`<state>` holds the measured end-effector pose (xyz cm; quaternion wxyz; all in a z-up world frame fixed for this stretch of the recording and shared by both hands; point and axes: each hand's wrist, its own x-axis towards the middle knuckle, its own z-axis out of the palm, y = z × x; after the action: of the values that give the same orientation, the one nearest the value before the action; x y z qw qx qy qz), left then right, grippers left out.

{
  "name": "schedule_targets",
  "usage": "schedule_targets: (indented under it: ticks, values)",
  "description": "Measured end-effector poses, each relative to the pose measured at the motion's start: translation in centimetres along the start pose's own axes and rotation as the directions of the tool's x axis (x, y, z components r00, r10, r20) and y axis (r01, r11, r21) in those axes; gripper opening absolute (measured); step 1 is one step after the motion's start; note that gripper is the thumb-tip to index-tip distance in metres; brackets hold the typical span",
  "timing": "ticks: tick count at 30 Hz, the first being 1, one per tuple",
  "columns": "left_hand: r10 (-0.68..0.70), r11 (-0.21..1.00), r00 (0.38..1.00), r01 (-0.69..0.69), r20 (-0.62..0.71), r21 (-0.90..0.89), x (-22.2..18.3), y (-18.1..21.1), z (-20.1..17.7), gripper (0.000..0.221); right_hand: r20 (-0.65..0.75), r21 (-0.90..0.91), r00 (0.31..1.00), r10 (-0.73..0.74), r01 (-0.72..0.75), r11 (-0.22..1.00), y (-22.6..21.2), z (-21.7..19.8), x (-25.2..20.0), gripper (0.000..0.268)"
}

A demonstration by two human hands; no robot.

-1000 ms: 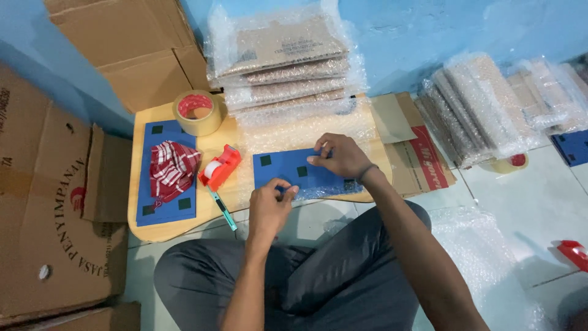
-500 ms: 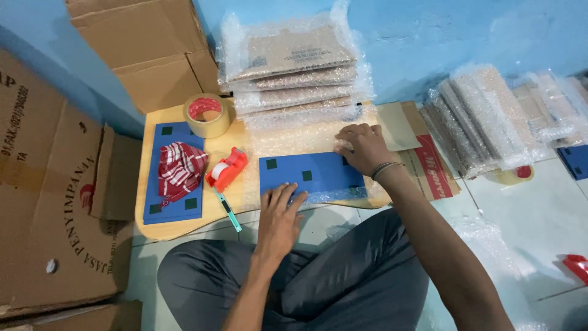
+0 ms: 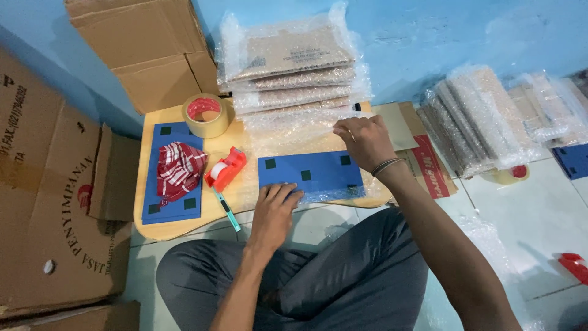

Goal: A person is wrapping a blue rectangular object in bubble wrap and securing it with red tape at a manual packaging station.

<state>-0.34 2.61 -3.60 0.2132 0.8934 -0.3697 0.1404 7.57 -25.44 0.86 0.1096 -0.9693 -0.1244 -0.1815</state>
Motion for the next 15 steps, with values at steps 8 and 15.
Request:
schedule_targets:
  ticks: [8,15]
  values:
    - [0.038,0.998,0.999,-0.038,-0.002,-0.055,0.2,0.2,-0.8,0.029,-0.237,-0.192,0.962,-0.135,0.090,0.977,-2.8,-2.3,1.4,0.018]
    - [0.100,0.994,0.995,-0.100,0.001,0.031,-0.1,3.3,-2.1,0.031,-0.340,-0.230,0.932,-0.129,0.051,0.972,-0.7,-1.5,2.6,0.016]
